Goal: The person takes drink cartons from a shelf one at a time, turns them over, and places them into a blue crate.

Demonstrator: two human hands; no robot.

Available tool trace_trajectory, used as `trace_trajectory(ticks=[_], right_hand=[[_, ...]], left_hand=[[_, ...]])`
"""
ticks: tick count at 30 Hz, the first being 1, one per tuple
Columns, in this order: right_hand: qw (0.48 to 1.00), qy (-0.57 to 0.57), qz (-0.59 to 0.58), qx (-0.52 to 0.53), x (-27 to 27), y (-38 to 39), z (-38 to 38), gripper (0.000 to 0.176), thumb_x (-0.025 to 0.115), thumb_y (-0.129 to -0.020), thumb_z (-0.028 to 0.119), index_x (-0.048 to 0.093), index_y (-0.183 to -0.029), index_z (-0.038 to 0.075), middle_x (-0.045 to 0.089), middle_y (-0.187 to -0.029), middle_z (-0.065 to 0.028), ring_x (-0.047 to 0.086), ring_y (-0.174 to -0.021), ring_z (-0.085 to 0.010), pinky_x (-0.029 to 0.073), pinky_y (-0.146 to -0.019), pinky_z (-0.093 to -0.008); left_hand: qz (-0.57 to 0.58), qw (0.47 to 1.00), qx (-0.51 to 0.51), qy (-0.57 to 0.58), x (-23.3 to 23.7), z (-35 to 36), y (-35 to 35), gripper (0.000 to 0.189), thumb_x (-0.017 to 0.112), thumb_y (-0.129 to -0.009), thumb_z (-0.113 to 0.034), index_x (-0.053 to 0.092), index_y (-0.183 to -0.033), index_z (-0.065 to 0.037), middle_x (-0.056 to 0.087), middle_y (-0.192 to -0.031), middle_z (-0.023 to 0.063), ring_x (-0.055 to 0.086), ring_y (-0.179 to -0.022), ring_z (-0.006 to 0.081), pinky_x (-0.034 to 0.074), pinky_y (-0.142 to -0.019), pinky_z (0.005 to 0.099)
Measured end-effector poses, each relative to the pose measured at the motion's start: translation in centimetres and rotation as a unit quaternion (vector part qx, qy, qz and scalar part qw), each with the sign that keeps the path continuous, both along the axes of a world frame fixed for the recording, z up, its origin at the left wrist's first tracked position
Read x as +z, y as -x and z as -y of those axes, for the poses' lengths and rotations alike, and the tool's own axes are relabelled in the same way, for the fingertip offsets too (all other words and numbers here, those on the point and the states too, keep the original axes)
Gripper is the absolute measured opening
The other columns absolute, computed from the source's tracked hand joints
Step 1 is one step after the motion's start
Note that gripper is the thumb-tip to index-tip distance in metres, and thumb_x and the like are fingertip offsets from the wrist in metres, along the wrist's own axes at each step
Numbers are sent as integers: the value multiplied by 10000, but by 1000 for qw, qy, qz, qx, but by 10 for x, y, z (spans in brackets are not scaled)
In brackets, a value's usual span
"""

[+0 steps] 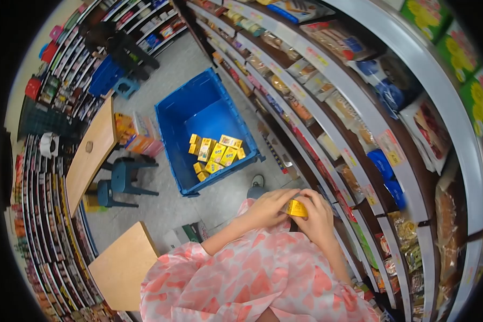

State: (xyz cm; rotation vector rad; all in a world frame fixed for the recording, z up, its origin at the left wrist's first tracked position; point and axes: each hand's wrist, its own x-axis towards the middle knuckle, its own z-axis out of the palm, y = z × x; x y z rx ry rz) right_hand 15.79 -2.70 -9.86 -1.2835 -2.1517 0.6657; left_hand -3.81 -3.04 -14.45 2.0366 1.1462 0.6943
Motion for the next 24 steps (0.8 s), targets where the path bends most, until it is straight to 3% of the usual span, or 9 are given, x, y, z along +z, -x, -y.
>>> trace_trajectory(ticks=[4,7,13,16,22,24], right_hand=[[999,-1,24,37,-4,19,-18,442,792,-662,88,646,-1079,77,579,-1194,-88,608,-1039,-319,494,-872,-423],[998,0,39,54,-5,36,-34,456,783,-664,75,646,-1098,75,570,-1208,-102,596,-1068,-319,489,-883,-424],[997,27,48,61,-4,82,-62,448,769,-684,64,634,-1111,53,569,-1192,-112,592,-1076,-333,496,-882,-430],[996,38,51,59,-4,110,-78,446,768,-695,67,629,-1118,44,566,-1181,-121,593,-1071,-341,501,-883,-437],[994,58,59,75,-10,170,-110,458,748,-774,156,609,-1196,46,545,-1262,-149,568,-1142,-359,485,-941,-431],[990,86,71,85,-12,185,-116,494,729,-816,193,586,-1267,52,518,-1333,-158,533,-1204,-366,464,-987,-429]], left_hand=[[-14,999,30,38,3,-5,13,792,720,-722,-84,395,-1443,-32,636,-1191,202,629,-1054,383,506,-873,465],[-26,999,35,-5,7,-21,29,831,710,-705,-65,370,-1462,-28,667,-1071,177,654,-916,369,507,-771,460],[-40,998,40,-26,-1,-48,69,904,672,-698,-46,303,-1523,-61,641,-954,135,650,-874,345,507,-769,445],[-47,998,30,-12,-2,-65,96,907,692,-694,-61,315,-1517,-38,660,-1000,160,662,-853,344,512,-739,444],[-101,992,63,41,-3,-99,159,814,679,-723,-83,407,-1487,-156,660,-1017,163,665,-884,367,543,-735,457],[-105,989,88,48,-14,-112,188,726,656,-727,-65,478,-1426,-151,650,-1026,168,664,-891,381,549,-738,469]])
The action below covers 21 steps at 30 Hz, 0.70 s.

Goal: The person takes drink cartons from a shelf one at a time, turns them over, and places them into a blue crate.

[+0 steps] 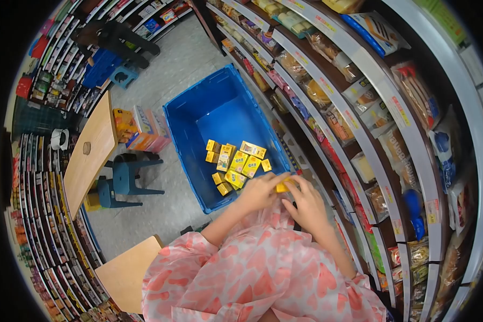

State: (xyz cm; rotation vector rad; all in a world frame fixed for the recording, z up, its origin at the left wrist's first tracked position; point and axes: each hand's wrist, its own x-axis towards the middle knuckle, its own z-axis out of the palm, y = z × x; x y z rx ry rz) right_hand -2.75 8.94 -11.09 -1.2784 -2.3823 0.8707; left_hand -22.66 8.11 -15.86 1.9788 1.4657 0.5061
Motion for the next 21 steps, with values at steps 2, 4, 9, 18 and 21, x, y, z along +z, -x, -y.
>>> trace_trajectory(ticks=[2,4,9,18,21], right_hand=[[1000,-3,9,-6,1,13,-6,480,723,-819,197,598,-1259,54,522,-1345,-153,538,-1218,-354,466,-991,-445],[1000,3,18,-19,-2,24,-10,472,718,-822,201,605,-1258,60,524,-1353,-152,539,-1226,-348,466,-995,-457],[996,38,38,-66,-12,37,-11,450,704,-833,202,614,-1254,73,540,-1338,-151,547,-1214,-352,462,-995,-468],[987,94,58,-118,-16,48,0,410,680,-829,182,629,-1224,86,617,-1238,-135,599,-1128,-342,473,-961,-435],[983,119,63,-127,-21,49,0,417,679,-841,178,613,-1238,70,624,-1237,-153,592,-1144,-361,470,-977,-443]], left_hand=[[12,999,51,-2,-19,-14,28,609,638,-738,-56,558,-1336,-143,653,-1063,181,664,-897,399,551,-746,476],[-1,993,119,-7,-43,-28,57,499,713,-790,-189,603,-1270,-113,678,-1042,205,673,-907,398,546,-767,469],[-20,965,261,-27,-128,-71,125,479,790,-780,-339,641,-1136,-56,706,-914,229,686,-839,417,542,-750,491],[-93,903,405,113,-232,-138,185,473,766,-738,-317,588,-1091,-56,712,-944,239,686,-890,437,542,-795,516],[-56,867,473,147,-269,-151,195,474,769,-733,-276,579,-1108,-57,713,-985,227,682,-948,424,535,-846,495]])
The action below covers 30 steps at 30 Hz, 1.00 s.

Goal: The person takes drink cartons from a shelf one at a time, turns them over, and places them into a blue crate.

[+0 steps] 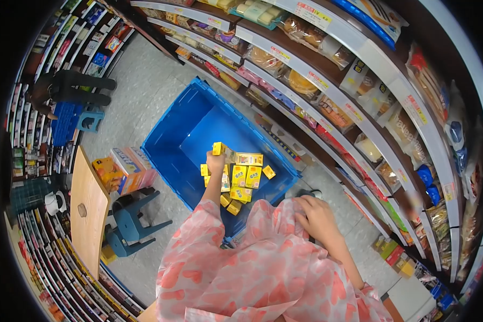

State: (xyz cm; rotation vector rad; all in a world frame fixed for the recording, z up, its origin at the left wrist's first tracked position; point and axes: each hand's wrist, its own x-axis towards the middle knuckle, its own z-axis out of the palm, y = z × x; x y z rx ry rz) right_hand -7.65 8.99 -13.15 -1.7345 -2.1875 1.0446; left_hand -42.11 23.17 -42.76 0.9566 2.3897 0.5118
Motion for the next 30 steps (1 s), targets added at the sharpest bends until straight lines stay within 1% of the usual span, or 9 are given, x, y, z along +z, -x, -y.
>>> trace_trajectory(ticks=[5,8,12,14,18,21,24,27,30], right_hand=[[999,26,11,-28,-5,3,0,422,684,-827,182,619,-1231,81,646,-1193,-144,610,-1104,-354,472,-962,-443],[999,29,19,-36,-9,5,0,431,690,-817,175,619,-1232,81,650,-1182,-148,616,-1088,-351,472,-955,-446],[998,39,16,-44,-12,7,-3,437,700,-811,161,618,-1233,81,652,-1177,-157,622,-1073,-355,477,-949,-444],[998,49,19,-47,-11,7,-4,441,701,-813,161,615,-1238,79,653,-1176,-158,622,-1073,-356,479,-944,-442],[997,60,23,-53,-14,7,-5,447,702,-816,163,608,-1245,77,654,-1170,-157,623,-1067,-356,485,-935,-439],[996,65,25,-59,-16,6,-4,450,701,-819,164,605,-1250,78,656,-1161,-157,623,-1065,-355,483,-935,-437],[995,69,26,-62,-15,8,-6,445,697,-822,165,606,-1249,81,656,-1157,-157,623,-1065,-355,481,-938,-437],[996,75,19,-55,-13,8,-9,441,694,-825,163,606,-1249,79,655,-1159,-155,621,-1070,-355,477,-942,-435],[997,64,14,-42,-16,7,-9,434,688,-831,170,606,-1247,77,654,-1168,-151,620,-1075,-354,474,-947,-436]], left_hand=[[51,992,113,15,-35,-13,1,504,800,-712,-222,572,-1131,-57,705,-1050,214,677,-995,405,524,-899,459],[83,989,125,9,-69,-14,9,522,813,-705,-215,568,-1138,-56,702,-1071,208,676,-1019,390,518,-910,451],[88,988,127,18,-99,-15,11,532,820,-698,-207,566,-1139,-49,702,-1065,198,676,-1023,375,514,-917,440],[102,986,128,10,-107,-15,9,525,816,-703,-197,565,-1138,-45,701,-1057,195,677,-1014,374,514,-916,437],[134,979,156,4,-118,-15,3,495,810,-723,-165,564,-1132,-33,702,-1021,163,690,-974,327,526,-881,404],[215,960,175,40,-91,-16,-6,496,815,-736,-184,559,-1125,-15,701,-1031,156,690,-966,306,529,-874,393],[244,952,180,32,-81,-14,-10,615,833,-737,-241,548,-1216,18,688,-1111,193,676,-1031,333,518,-917,397],[146,976,148,56,-137,-3,5,827,848,-734,-314,463,-1372,44,623,-1265,242,617,-1168,368,482,-997,397],[126,981,108,97,-148,2,8,995,847,-733,-381,344,-1470,60,539,-1377,272,530,-1284,395,431,-1067,404]])
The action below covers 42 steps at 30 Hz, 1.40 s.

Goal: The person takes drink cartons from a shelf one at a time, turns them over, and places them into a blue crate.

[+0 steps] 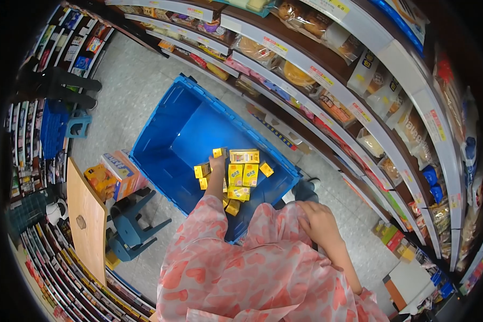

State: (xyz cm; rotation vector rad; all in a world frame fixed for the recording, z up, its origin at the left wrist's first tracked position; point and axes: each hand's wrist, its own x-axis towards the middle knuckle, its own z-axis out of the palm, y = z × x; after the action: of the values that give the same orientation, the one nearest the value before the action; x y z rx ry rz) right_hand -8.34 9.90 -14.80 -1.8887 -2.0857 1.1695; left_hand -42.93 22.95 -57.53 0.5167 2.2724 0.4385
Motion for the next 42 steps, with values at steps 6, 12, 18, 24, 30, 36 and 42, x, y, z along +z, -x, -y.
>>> trace_trajectory(ticks=[6,12,18,24,30,36,42], right_hand=[[998,-49,-9,36,-4,-6,4,411,663,-846,199,607,-1233,76,666,-1143,-151,631,-1064,-361,493,-938,-436],[997,-53,-16,47,4,-25,14,405,660,-838,203,624,-1217,66,653,-1190,-166,620,-1094,-360,473,-968,-444],[987,-156,-4,27,14,-67,25,390,649,-845,224,638,-1210,88,674,-1152,-161,638,-1065,-354,494,-938,-445],[940,-333,-64,-32,36,-119,25,219,639,-885,216,698,-1049,84,708,-999,-94,665,-941,-309,515,-854,-418],[902,-411,-85,-102,70,-180,49,154,620,-909,195,694,-906,61,703,-922,-79,667,-868,-286,514,-779,-400],[861,-470,-30,-191,96,-258,100,109,648,-896,137,712,-907,50,703,-879,-102,670,-841,-294,512,-755,-406],[767,-590,96,-233,176,-348,156,55,680,-862,78,716,-880,41,692,-828,-93,651,-765,-301,502,-709,-412]], left_hand=[[9,997,-22,-72,62,17,-17,906,782,-783,-286,316,-1483,51,506,-1405,271,487,-1318,402,396,-1100,407],[-53,974,-128,-178,74,70,-33,807,681,-792,-130,306,-1484,48,459,-1436,265,439,-1339,416,353,-1126,413],[-58,906,-197,-371,176,69,-121,723,569,-782,51,344,-1469,9,471,-1390,266,446,-1305,436,364,-1101,454],[120,776,-349,-511,322,22,-251,639,521,-846,65,400,-1462,-56,561,-1355,155,572,-1207,262,444,-994,360],[176,593,-468,-631,488,32,-389,447,544,-863,62,541,-1305,-3,658,-1174,173,637,-1086,323,480,-957,396],[167,300,-553,-759,614,72,-504,424,572,-841,89,572,-1253,-11,655,-1187,169,643,-1066,327,491,-937,412],[104,118,-559,-814,703,111,-612,482,622,-817,18,567,-1288,-66,613,-1274,147,590,-1162,343,429,-1016,490]])
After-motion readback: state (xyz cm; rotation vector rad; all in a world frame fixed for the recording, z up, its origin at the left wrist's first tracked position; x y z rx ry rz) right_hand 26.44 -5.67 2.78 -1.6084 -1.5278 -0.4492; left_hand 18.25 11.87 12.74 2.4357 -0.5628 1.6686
